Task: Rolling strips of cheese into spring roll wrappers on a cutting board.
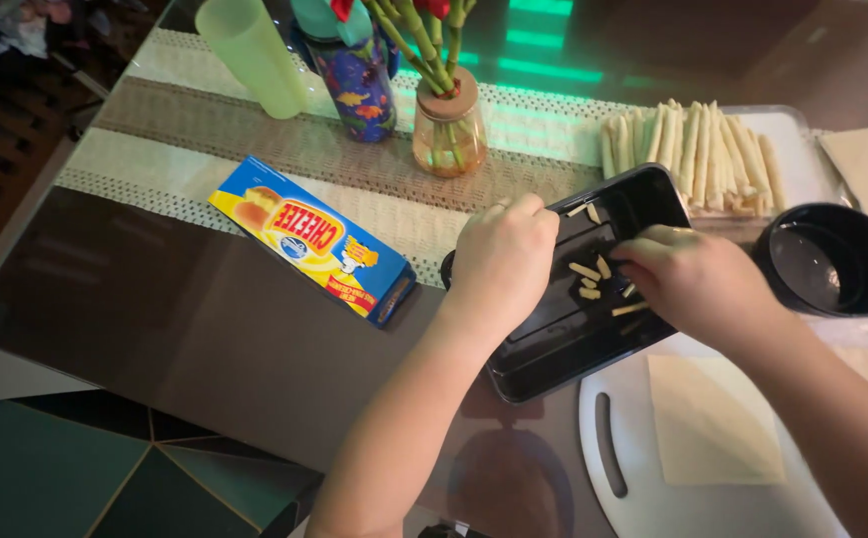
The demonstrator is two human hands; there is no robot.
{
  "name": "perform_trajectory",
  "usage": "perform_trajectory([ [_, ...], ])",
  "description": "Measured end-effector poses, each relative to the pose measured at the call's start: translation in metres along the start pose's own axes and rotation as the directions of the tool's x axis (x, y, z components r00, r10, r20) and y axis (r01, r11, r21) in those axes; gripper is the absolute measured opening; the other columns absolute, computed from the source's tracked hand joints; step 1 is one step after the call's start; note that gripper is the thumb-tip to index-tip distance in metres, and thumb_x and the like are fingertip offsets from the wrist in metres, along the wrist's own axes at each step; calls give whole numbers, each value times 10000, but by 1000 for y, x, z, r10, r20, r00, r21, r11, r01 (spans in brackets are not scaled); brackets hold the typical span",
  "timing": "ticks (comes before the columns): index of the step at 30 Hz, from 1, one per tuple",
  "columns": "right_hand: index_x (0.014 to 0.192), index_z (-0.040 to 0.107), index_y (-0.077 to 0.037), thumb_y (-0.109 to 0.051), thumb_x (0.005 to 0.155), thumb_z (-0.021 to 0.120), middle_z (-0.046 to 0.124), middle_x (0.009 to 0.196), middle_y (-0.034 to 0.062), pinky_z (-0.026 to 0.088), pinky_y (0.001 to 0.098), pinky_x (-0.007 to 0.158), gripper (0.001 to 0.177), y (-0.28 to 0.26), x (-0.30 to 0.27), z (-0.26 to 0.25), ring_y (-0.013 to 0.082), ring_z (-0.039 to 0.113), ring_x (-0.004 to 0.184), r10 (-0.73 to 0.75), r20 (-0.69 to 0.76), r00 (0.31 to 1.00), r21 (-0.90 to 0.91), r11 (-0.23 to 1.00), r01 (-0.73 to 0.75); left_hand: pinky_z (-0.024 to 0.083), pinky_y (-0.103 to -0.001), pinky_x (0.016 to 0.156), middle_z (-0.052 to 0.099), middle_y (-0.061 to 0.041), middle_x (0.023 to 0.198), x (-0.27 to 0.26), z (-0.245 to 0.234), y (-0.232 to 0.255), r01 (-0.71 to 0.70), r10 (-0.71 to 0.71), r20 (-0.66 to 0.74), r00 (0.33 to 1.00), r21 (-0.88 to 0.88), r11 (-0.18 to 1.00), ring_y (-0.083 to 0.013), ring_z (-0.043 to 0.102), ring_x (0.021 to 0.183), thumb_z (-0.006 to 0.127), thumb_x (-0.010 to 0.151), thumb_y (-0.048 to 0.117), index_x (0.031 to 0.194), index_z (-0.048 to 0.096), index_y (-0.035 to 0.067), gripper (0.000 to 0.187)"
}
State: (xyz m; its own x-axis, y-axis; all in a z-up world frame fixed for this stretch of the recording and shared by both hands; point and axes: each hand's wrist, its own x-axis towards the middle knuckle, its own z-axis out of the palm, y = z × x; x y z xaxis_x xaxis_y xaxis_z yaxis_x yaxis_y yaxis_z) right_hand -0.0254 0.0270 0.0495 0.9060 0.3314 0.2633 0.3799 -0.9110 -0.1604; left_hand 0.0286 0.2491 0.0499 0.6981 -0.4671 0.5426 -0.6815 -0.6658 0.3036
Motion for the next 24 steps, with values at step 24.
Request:
perform_trajectory([
  [24,1122,774,-216,-276,887,685,708,1137,-61,580,366,889,257,18,-42,-40,210,725,987,294,583,757,-152,955,-255,525,-411,813,608,-85,905,-11,-5,30,-92,99,-124,987,62,994,-274,635,893,637,839,62,800,632,61,39],
])
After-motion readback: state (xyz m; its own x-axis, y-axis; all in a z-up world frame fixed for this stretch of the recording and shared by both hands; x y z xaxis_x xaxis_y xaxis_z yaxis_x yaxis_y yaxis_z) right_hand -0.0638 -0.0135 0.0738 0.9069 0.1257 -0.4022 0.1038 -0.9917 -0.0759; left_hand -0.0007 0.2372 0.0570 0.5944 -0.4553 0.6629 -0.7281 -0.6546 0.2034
